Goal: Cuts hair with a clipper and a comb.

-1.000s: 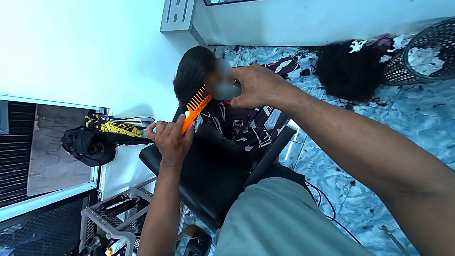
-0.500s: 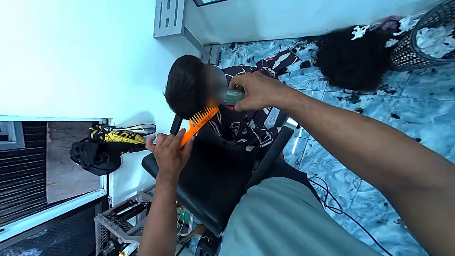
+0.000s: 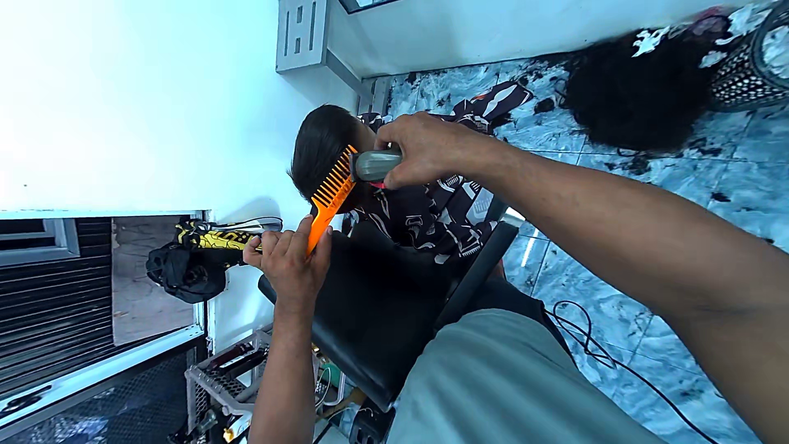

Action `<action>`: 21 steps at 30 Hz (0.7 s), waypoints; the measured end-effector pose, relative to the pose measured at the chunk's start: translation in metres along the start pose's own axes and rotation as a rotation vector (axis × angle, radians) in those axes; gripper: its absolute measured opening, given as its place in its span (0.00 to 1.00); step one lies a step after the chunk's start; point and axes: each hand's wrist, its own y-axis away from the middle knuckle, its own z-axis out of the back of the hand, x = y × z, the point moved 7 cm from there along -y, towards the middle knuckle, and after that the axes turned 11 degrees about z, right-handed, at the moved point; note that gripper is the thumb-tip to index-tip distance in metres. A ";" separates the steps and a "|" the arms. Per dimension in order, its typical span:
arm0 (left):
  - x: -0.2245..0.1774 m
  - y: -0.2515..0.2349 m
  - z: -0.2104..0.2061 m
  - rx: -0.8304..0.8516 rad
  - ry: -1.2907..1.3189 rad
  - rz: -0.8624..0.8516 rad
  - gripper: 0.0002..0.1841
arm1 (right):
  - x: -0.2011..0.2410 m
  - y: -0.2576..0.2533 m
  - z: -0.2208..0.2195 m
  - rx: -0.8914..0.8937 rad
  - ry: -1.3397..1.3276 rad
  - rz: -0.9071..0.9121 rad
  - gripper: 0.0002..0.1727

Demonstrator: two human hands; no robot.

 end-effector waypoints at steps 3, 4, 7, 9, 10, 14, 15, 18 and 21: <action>0.002 -0.002 0.001 -0.027 -0.023 0.012 0.18 | 0.007 -0.001 0.003 0.008 -0.021 0.012 0.25; 0.008 -0.005 0.001 -0.015 -0.012 0.071 0.19 | 0.010 -0.001 0.004 0.001 -0.096 0.041 0.25; 0.038 -0.017 0.010 0.055 0.205 0.460 0.20 | 0.003 0.004 0.010 -0.091 -0.339 0.084 0.25; 0.032 -0.017 0.008 0.169 0.400 0.532 0.28 | -0.024 0.017 0.017 -0.267 -0.480 -0.003 0.27; 0.021 -0.013 0.003 0.259 0.388 0.434 0.29 | -0.042 0.027 0.020 -0.374 -0.569 -0.062 0.29; -0.005 -0.001 -0.012 0.344 0.070 -0.094 0.27 | -0.100 0.070 0.009 -0.661 -0.843 -0.234 0.29; -0.005 -0.005 -0.013 0.328 0.005 -0.172 0.28 | -0.109 0.077 0.003 -0.688 -0.879 -0.266 0.28; 0.002 -0.034 -0.012 0.284 -0.113 -0.246 0.27 | -0.122 0.088 -0.015 -0.710 -0.972 -0.351 0.26; 0.041 -0.078 0.004 0.203 -0.075 0.117 0.24 | -0.126 0.090 -0.026 -0.748 -1.052 -0.370 0.25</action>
